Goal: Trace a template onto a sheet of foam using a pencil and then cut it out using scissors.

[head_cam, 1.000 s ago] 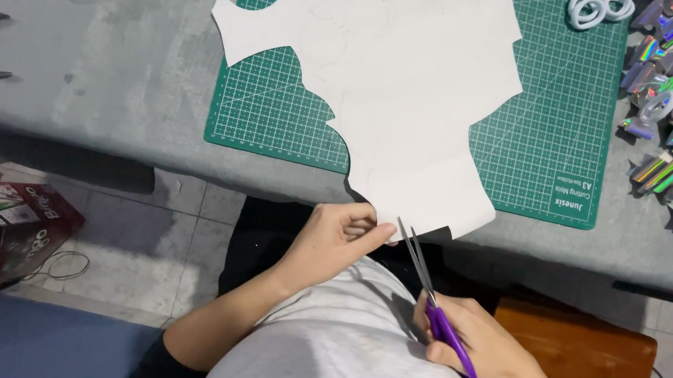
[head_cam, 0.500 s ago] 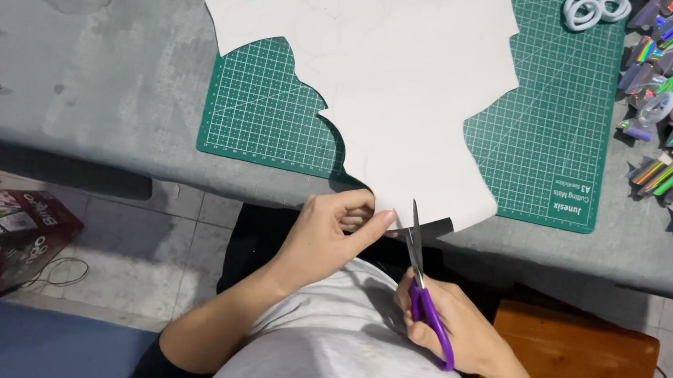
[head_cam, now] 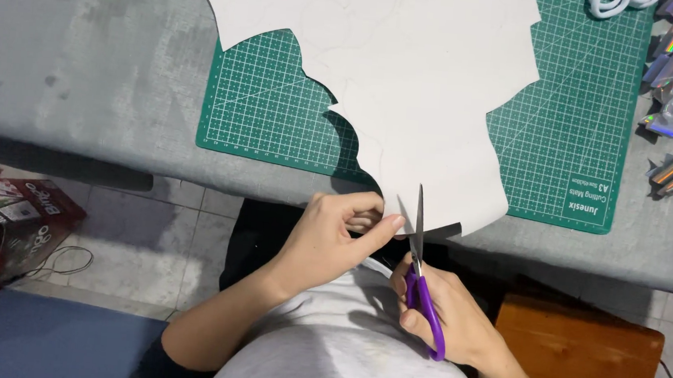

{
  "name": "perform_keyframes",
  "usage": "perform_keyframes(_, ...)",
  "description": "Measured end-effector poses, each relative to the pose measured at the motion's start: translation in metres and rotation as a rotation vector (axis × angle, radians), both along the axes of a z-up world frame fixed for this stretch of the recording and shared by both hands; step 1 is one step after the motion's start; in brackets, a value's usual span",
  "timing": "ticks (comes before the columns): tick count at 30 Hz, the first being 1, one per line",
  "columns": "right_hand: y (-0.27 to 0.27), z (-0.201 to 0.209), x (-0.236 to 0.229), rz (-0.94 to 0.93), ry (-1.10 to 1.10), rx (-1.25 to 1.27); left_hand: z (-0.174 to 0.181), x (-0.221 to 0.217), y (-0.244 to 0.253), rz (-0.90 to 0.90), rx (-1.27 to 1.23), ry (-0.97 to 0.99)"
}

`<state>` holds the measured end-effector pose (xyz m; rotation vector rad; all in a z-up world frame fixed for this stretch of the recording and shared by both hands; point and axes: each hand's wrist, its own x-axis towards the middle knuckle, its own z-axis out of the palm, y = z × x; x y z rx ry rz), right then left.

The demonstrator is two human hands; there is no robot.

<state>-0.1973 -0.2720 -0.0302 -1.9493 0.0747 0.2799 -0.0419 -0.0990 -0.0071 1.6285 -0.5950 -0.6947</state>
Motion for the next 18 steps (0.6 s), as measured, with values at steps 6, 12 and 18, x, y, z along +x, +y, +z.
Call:
perform_keyframes(6, 0.001, 0.001, 0.004, 0.004, -0.030, 0.010, -0.006, 0.000, 0.001, 0.007, -0.053, -0.024)
perform_keyframes(12, 0.000, -0.009, -0.001, -0.002, -0.017, 0.003, -0.006, -0.001, 0.001, 0.001, -0.069, -0.024)
perform_keyframes(18, 0.002, -0.007, 0.000, 0.007, -0.100, -0.048, -0.007, -0.002, 0.000, 0.013, -0.061, -0.016)
